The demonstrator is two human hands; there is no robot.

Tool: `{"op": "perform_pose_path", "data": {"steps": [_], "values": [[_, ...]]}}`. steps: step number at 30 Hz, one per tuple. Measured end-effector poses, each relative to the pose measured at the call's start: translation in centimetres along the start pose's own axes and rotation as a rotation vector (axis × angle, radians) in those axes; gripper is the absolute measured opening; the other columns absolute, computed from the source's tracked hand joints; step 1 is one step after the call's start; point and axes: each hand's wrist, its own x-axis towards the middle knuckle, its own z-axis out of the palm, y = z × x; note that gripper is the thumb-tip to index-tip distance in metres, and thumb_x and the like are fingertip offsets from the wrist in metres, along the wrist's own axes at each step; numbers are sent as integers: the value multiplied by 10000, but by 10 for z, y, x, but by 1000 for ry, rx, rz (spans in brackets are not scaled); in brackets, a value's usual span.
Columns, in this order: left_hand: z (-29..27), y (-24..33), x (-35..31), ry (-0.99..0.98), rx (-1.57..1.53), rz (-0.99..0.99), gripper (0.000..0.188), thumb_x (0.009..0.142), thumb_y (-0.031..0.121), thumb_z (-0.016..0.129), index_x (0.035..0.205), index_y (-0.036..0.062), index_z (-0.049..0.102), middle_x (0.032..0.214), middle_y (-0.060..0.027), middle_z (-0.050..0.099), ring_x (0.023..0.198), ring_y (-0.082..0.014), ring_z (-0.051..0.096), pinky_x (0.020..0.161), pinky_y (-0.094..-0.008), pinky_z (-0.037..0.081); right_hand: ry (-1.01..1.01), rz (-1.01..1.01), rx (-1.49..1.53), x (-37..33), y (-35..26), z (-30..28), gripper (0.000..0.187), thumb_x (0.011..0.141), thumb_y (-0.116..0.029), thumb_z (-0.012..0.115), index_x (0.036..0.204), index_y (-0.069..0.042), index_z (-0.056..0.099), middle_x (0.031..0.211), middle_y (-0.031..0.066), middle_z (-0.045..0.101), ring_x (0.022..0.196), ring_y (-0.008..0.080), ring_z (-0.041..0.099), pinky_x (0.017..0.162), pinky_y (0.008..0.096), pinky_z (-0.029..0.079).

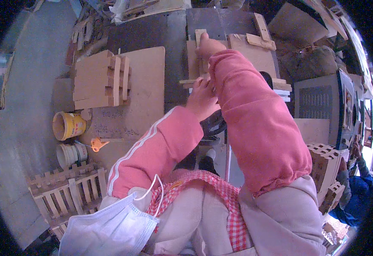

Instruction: The person repeatedly picks up small wooden blocks from a pile, places them into a jig on a table saw, and secures them with a clamp. They then remove the clamped blocks and return them to the pile, repeating this cycle throughout the clip.

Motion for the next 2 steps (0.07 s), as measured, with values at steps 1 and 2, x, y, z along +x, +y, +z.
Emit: {"op": "perform_pose_path", "data": {"steps": [1,2], "values": [[0,2,-3,-32,-10,-10,625,660,338,793,1209,148,559,1229,-50,501,1224,-245,411,1058,-483,276,1,2,4,-1,2,0,494,883,-324,557,1205,-2,365,1022,316,630,997,450,616,904,488,455],[0,5,-7,-65,-20,-22,625,671,327,787,1222,147,555,1242,-53,498,1234,-241,405,1071,-494,264,0,-3,7,-5,3,4,501,878,-331,561,1222,-19,374,1031,318,628,1007,448,615,921,488,447]]}}
